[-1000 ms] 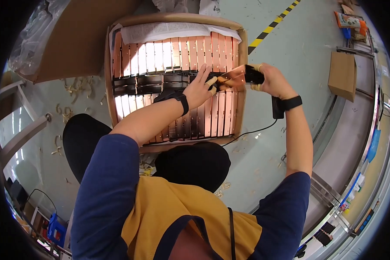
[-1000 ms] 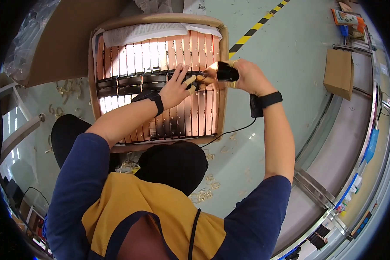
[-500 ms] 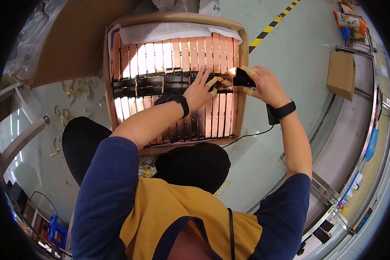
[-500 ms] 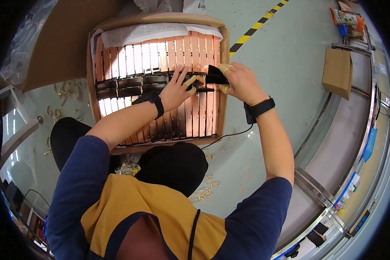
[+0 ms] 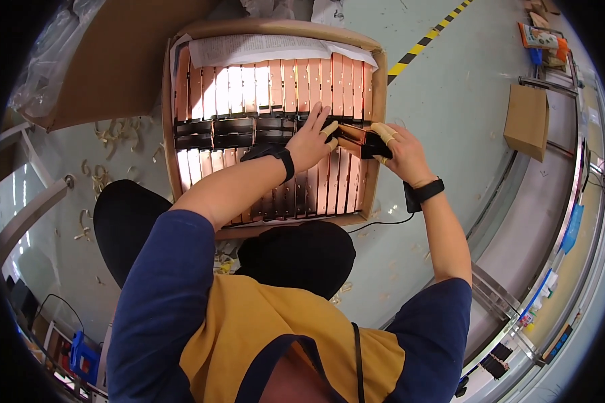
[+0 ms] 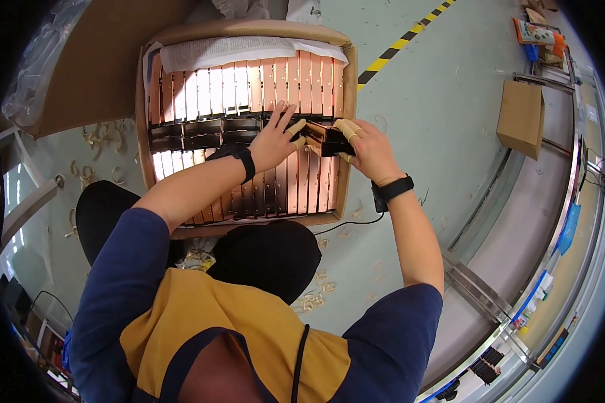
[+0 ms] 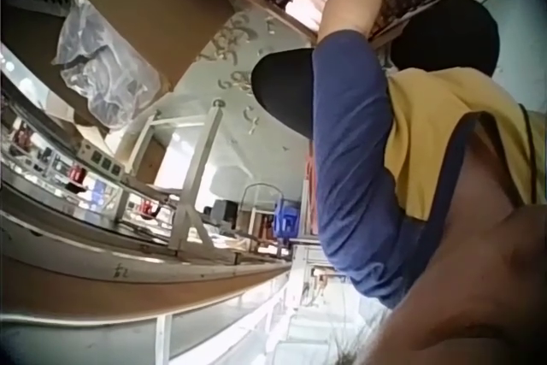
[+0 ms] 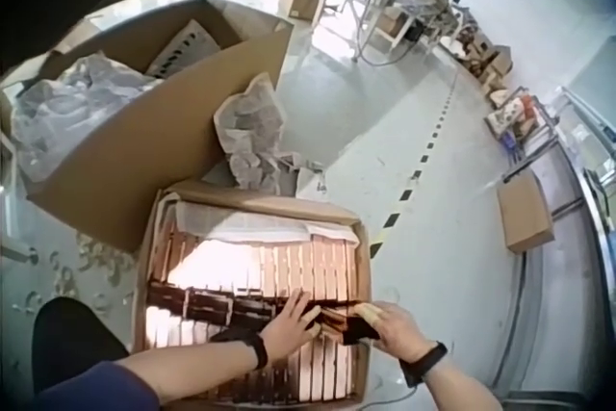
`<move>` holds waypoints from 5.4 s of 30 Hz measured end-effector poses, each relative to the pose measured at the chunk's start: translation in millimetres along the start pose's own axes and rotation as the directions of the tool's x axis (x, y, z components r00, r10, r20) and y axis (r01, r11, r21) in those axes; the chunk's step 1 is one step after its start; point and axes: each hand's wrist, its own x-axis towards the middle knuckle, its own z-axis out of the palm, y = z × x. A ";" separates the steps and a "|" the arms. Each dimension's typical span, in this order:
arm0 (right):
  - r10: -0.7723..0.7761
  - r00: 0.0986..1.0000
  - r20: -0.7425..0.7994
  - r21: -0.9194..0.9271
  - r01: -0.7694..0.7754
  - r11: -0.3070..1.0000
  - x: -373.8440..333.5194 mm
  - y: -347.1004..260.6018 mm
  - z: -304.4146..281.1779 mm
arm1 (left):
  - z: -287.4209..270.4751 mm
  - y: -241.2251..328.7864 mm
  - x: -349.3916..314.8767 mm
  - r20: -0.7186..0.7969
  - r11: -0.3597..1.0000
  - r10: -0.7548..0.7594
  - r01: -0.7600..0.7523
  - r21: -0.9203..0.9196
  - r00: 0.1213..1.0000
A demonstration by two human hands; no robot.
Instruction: The person stacks copper plates and places them into a box before peeling adhesive strips from more copper plates to attach black panels. They press the panels onto the plates by hand and set the finished components aside.
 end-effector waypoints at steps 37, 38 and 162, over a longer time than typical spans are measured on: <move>0.104 0.994 -0.040 0.028 -0.103 0.994 9.8 16.3 45.2 | -7.6 -6.2 3.5 -0.027 0.995 0.090 -0.088 0.043 0.996; 0.135 0.990 0.040 0.020 -0.136 0.991 16.2 16.6 41.3 | -7.3 -7.0 3.5 -0.026 0.994 0.096 -0.095 0.046 0.995; 0.259 0.948 0.188 0.036 -0.270 0.962 33.6 24.2 47.1 | -22.6 -17.2 17.9 0.008 0.991 0.091 -0.090 -0.104 0.996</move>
